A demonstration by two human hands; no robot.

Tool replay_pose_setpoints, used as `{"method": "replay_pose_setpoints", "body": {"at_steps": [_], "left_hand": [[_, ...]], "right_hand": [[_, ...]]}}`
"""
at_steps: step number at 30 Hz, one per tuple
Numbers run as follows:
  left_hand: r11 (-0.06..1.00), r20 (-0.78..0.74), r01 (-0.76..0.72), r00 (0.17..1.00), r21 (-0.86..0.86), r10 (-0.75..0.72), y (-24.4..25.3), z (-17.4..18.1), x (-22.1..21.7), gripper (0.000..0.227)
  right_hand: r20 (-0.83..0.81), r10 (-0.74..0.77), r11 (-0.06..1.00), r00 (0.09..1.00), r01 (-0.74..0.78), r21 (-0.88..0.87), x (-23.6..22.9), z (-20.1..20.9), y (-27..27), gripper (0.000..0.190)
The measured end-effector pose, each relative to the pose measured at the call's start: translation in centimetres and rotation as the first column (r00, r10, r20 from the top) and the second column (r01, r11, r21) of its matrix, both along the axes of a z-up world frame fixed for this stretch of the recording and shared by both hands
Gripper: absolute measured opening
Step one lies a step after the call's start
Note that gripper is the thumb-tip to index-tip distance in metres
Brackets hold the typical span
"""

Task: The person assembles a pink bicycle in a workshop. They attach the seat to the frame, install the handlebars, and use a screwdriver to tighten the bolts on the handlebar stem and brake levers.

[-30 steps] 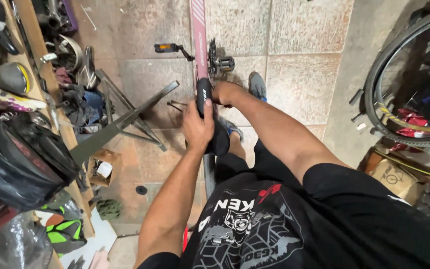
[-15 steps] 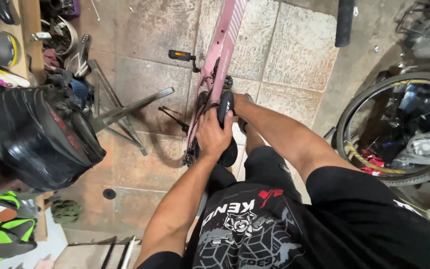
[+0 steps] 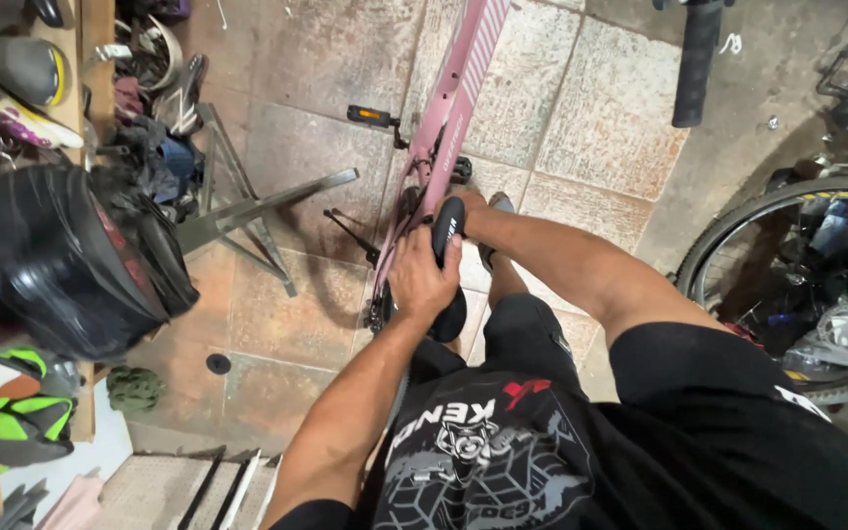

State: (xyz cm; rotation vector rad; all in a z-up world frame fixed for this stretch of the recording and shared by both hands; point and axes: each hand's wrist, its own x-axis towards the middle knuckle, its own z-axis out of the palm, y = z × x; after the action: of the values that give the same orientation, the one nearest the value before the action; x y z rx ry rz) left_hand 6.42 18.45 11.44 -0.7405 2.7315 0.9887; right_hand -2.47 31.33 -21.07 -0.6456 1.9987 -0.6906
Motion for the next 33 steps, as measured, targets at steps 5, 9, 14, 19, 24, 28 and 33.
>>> {"method": "replay_pose_setpoints", "body": {"at_steps": [5,9,14,19,24,28,33], "left_hand": [[0.998,-0.089,0.021,0.996,-0.066,-0.027,-0.1,-1.5,0.6,0.055],[0.993,-0.074,-0.066,0.996,-0.099,0.059,-1.4,-2.4,1.6,0.065],[0.988,-0.028,-0.124,0.992,-0.092,0.122,-3.2,-1.4,1.9,0.065],[0.958,-0.056,-0.164,0.986,-0.234,0.155,-5.3,-2.4,3.2,0.068],[0.947,-0.031,-0.169,0.986,-0.272,0.167,-5.9,-2.1,4.1,0.07],[0.955,0.033,-0.172,0.982,-0.242,0.186,-5.6,-0.5,4.6,0.073],[0.97,0.202,-0.19,0.955,-0.151,0.218,-5.7,0.5,4.3,0.069]], "right_hand": [[-0.038,-0.063,0.994,0.997,0.059,-0.087,-1.6,5.9,2.5,0.026],[0.447,-0.509,0.831,0.735,0.556,0.033,-5.3,22.4,5.7,0.023],[0.693,-0.657,0.312,0.296,0.944,-0.107,-13.2,36.1,13.0,0.092],[0.773,-0.513,0.384,0.373,0.905,-0.181,-20.6,39.4,13.9,0.039],[0.233,-0.686,0.64,0.69,0.724,-0.257,-28.8,42.9,15.1,0.035],[-0.595,-0.381,0.862,0.707,0.505,0.049,-37.5,49.7,15.6,0.045],[-0.843,0.034,0.927,0.537,0.298,0.228,-43.3,51.3,11.2,0.044]]}}
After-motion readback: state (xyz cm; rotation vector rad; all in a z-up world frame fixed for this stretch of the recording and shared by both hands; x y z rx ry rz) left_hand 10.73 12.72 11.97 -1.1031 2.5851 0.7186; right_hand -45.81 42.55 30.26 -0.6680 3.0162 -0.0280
